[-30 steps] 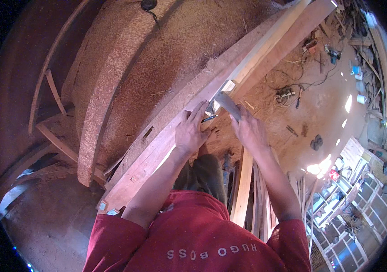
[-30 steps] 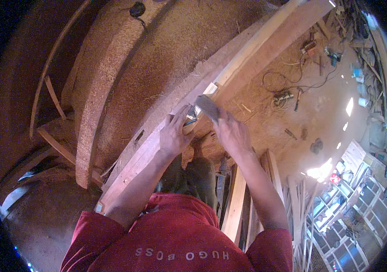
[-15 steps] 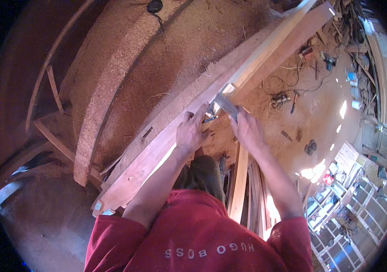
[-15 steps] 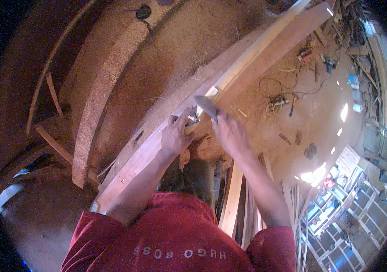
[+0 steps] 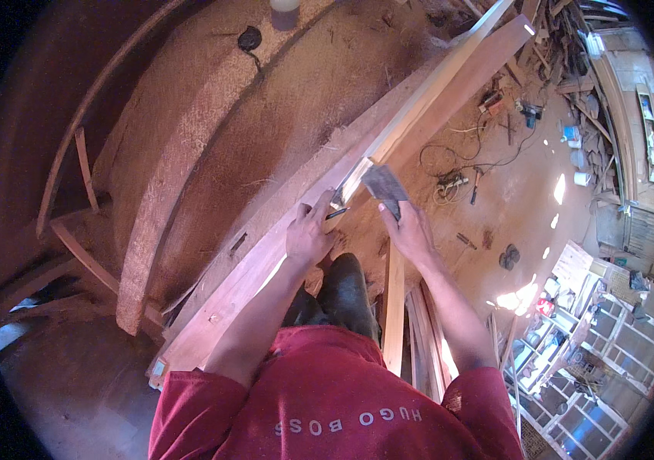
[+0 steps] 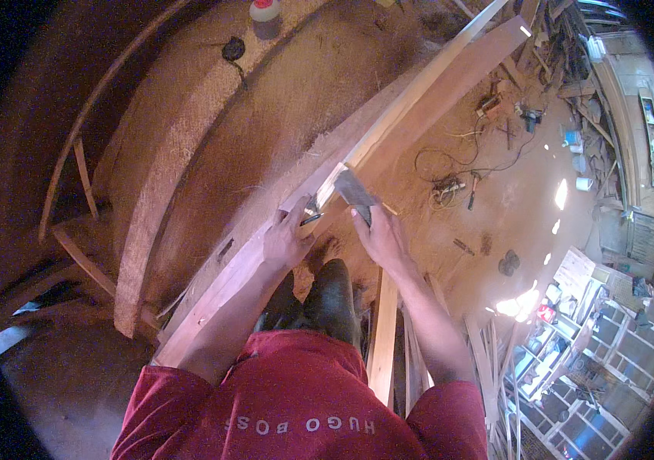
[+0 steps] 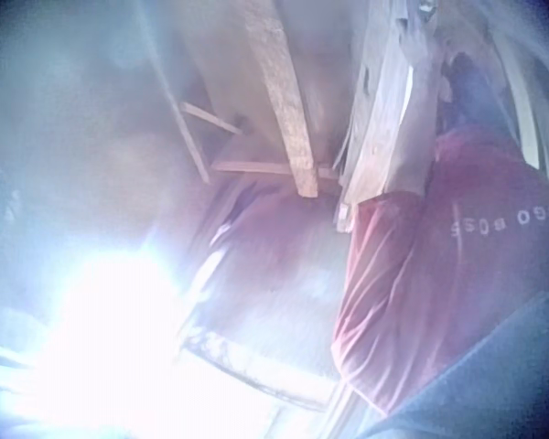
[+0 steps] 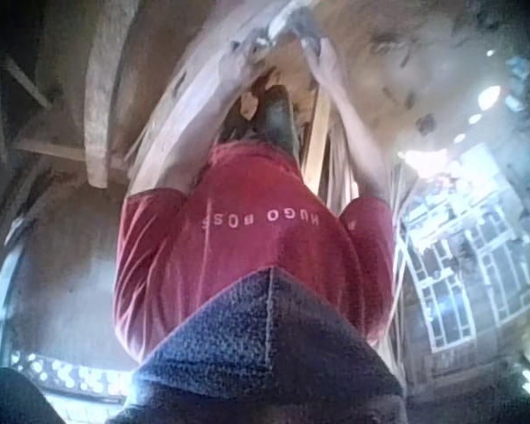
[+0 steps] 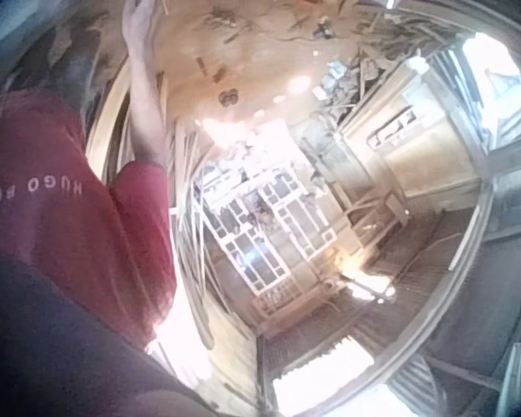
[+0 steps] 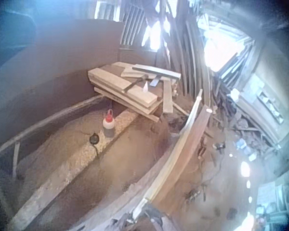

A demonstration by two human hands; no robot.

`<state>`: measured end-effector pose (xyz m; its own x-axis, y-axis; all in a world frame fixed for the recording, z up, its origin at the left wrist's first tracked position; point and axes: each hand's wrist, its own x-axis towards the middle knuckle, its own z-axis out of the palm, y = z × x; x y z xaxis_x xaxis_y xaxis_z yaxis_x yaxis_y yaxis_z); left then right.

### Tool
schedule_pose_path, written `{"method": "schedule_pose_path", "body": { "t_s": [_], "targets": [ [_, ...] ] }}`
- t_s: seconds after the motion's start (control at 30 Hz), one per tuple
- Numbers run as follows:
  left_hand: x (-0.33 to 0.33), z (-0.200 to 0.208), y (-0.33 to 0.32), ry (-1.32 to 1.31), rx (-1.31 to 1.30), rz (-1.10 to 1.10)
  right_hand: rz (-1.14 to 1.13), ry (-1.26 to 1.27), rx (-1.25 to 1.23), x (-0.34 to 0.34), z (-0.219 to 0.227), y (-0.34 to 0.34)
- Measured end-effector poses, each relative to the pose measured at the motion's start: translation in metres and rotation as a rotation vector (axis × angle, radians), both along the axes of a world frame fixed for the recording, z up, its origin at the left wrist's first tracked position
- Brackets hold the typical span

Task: The person measures and marks a wooden beam using a square and pencil, applies adhesive from a bottle to a specific section, and uses a hand plane to shave wood from the beam.

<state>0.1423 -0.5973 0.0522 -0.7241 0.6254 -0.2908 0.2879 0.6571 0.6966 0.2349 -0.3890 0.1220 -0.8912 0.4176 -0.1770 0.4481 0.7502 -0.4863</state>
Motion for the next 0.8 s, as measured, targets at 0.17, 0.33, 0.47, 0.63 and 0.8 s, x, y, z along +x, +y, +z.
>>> {"method": "schedule_pose_path", "body": {
  "t_s": [0.17,0.33,0.47,0.63,0.8],
  "targets": [
    [-0.01,0.01,0.002,0.078,-0.038,-0.027,-0.329,0.127,-0.268,-0.001,0.006,0.043],
    [-0.007,0.003,-0.001,0.222,-0.069,-0.078,-0.552,0.177,-0.554,-0.009,0.003,0.082],
    [-0.003,-0.005,0.008,0.31,-0.243,-0.164,-0.644,0.21,-0.738,0.001,-0.027,0.124],
    [0.016,-0.032,0.002,0.468,-0.283,-0.114,-0.529,0.131,-0.689,0.002,-0.036,0.157],
    [0.035,-0.041,0.004,0.47,-0.29,-0.159,-0.322,0.023,-0.511,-0.014,-0.059,0.203]
  ]
}}
